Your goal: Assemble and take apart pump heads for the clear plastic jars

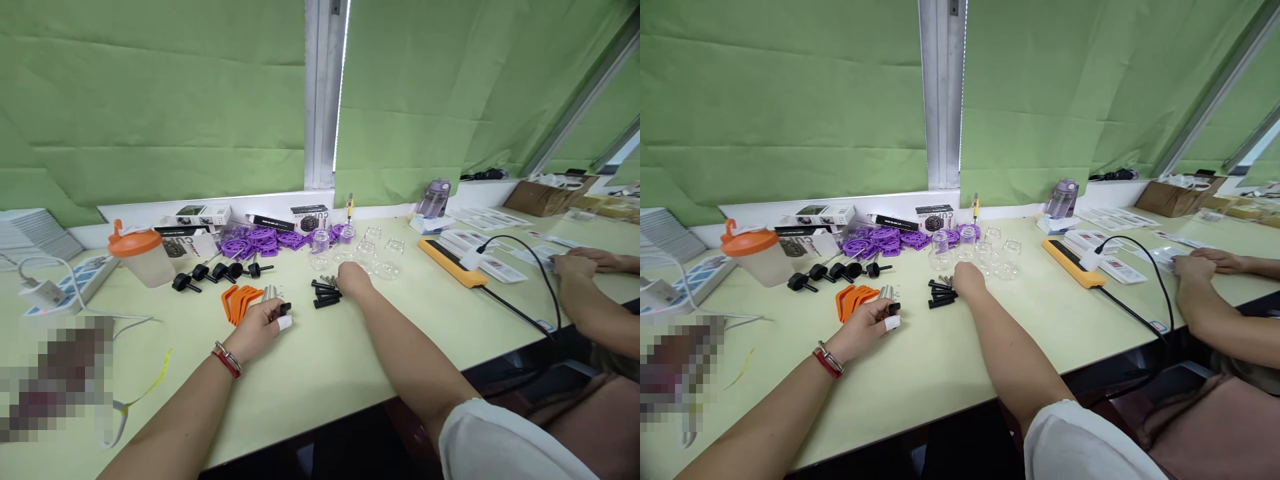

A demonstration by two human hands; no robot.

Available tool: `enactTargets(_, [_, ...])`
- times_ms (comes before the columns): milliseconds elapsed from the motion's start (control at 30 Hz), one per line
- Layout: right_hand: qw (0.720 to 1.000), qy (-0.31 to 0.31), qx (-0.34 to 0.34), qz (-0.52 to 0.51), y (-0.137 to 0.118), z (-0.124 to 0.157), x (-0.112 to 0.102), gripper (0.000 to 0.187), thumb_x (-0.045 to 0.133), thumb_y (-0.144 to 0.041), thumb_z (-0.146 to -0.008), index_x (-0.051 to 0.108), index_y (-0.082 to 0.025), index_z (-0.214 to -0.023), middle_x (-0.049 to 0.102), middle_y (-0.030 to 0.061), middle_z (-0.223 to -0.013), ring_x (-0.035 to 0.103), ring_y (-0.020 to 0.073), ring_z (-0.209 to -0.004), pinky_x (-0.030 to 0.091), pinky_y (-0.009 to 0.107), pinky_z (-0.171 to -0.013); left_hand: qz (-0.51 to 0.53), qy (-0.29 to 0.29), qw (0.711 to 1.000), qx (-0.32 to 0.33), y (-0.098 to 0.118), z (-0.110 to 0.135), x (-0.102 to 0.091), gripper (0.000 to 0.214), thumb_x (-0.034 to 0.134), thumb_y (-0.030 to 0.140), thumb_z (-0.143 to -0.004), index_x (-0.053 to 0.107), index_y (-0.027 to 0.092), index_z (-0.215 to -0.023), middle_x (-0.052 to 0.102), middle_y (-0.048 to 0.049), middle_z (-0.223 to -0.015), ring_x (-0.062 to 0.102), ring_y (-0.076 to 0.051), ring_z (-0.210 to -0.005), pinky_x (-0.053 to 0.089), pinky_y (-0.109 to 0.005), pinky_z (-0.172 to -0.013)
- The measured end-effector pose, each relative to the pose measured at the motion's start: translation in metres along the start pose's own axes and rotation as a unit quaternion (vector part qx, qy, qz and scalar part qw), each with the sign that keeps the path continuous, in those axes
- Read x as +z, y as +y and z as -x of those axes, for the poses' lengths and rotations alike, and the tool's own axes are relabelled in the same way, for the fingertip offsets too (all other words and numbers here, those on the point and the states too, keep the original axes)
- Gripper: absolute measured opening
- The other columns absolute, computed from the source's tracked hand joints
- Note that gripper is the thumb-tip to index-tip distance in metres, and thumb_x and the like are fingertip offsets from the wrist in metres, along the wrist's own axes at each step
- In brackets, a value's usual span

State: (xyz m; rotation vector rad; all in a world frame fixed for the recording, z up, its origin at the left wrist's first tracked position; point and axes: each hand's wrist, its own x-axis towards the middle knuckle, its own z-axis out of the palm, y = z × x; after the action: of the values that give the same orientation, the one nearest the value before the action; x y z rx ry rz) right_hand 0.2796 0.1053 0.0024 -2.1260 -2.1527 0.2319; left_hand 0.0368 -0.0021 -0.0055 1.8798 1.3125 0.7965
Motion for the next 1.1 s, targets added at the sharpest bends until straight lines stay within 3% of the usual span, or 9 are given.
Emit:
enactTargets(267, [1.000, 0.012, 0.005, -0.013, -0.002, 0.002, -0.003, 0.024, 0.057, -0.006, -0.072, 0.064, -0.015, -0.093, 0.065, 0.0122, -0.094, 0.062, 0.0220, -0.082, 0.041, 0.025, -0.059, -0.009, -0.001, 1.000, 0.006, 0.000, 0.000, -0.001, 0.024, 0.058, 0.042, -0.078, 0.054, 0.019, -0.076, 0.045, 0.0039, -0.062, 0.041, -0.012, -0.058, 0.033, -0.025, -0.056])
enactTargets(367, [0.998, 0.045, -0.002, -0.037, -0.003, 0.005, -0.008, 0.033, 0.054, -0.006, -0.074, 0.062, -0.014, -0.105, 0.064, 0.0129, -0.095, 0.061, 0.0226, -0.085, 0.042, 0.026, -0.064, -0.011, -0.002, 1.000, 0.007, 0.000, -0.001, -0.001, 0.024, 0.058, 0.042, -0.078, 0.053, 0.019, -0.075, 0.044, 0.0041, -0.062, 0.040, -0.012, -0.058, 0.032, -0.024, -0.055])
enactTargets(467, [0.983, 0.116, -0.063, -0.126, -0.006, 0.011, -0.012, 0.051, 0.048, -0.008, -0.077, 0.051, -0.016, -0.127, 0.063, 0.0107, -0.098, 0.058, 0.0200, -0.088, 0.042, 0.026, -0.071, -0.003, -0.003, 1.000, 0.009, -0.001, -0.001, 0.000, 0.024, 0.058, 0.041, -0.078, 0.053, 0.019, -0.074, 0.044, 0.0045, -0.061, 0.040, -0.012, -0.057, 0.032, -0.024, -0.054])
enactTargets(567, [0.939, 0.150, -0.174, -0.256, -0.015, 0.020, -0.008, 0.049, 0.044, -0.013, -0.080, 0.050, -0.020, -0.129, 0.061, 0.0052, -0.094, 0.056, 0.0140, -0.078, 0.043, 0.025, -0.074, 0.006, -0.004, 1.000, 0.016, -0.002, -0.002, 0.001, 0.024, 0.058, 0.043, -0.078, 0.053, 0.019, -0.075, 0.045, 0.0045, -0.061, 0.040, -0.011, -0.057, 0.032, -0.024, -0.054])
enactTargets(633, [0.901, 0.122, -0.233, -0.346, -0.026, 0.028, -0.002, 0.041, 0.042, -0.017, -0.082, 0.055, -0.020, -0.121, 0.058, 0.0024, -0.089, 0.052, 0.0100, -0.065, 0.043, 0.023, -0.067, 0.007, -0.003, 1.000, 0.020, -0.002, -0.002, 0.002, 0.025, 0.058, 0.043, -0.077, 0.054, 0.018, -0.077, 0.046, 0.0044, -0.061, 0.041, -0.012, -0.057, 0.033, -0.024, -0.054])
enactTargets(700, [0.859, 0.056, -0.269, -0.431, -0.039, 0.038, 0.005, 0.035, 0.042, -0.022, -0.084, 0.054, -0.020, -0.116, 0.055, 0.0003, -0.086, 0.046, 0.0068, -0.053, 0.041, 0.021, -0.055, 0.004, -0.003, 1.000, 0.021, -0.002, -0.002, 0.003, 0.025, 0.058, 0.043, -0.077, 0.054, 0.018, -0.077, 0.047, 0.0042, -0.061, 0.042, -0.012, -0.058, 0.033, -0.024, -0.055])
enactTargets(767, [0.820, 0.007, -0.298, -0.489, -0.053, 0.048, 0.010, 0.032, 0.045, -0.025, -0.084, 0.051, -0.021, -0.115, 0.053, -0.0007, -0.086, 0.045, 0.0054, -0.051, 0.038, 0.019, -0.050, 0.002, -0.003, 1.000, 0.020, -0.001, -0.002, 0.002, 0.025, 0.058, 0.043, -0.078, 0.053, 0.019, -0.076, 0.047, 0.0041, -0.061, 0.043, -0.012, -0.058, 0.034, -0.024, -0.055])
enactTargets(833, [0.796, -0.004, -0.324, -0.511, -0.064, 0.058, 0.012, 0.029, 0.048, -0.025, -0.083, 0.051, -0.021, -0.112, 0.053, -0.0008, -0.087, 0.043, 0.0044, -0.052, 0.037, 0.018, -0.051, 0.000, -0.003, 1.000, 0.022, -0.001, -0.002, 0.002, 0.024, 0.058, 0.042, -0.078, 0.052, 0.019, -0.075, 0.047, 0.0041, -0.061, 0.042, -0.012, -0.058, 0.034, -0.024, -0.054])
enactTargets(1100, [0.794, -0.033, -0.358, -0.490, -0.073, 0.068, 0.017, 0.032, 0.053, -0.015, -0.077, 0.058, -0.019, -0.109, 0.059, -0.0007, -0.083, 0.044, 0.0052, -0.054, 0.038, 0.018, -0.053, 0.018, -0.010, 0.999, 0.038, -0.005, -0.002, 0.002, 0.019, 0.056, 0.037, -0.080, 0.055, 0.017, -0.081, 0.048, 0.0034, -0.063, 0.044, -0.012, -0.058, 0.036, -0.025, -0.055])
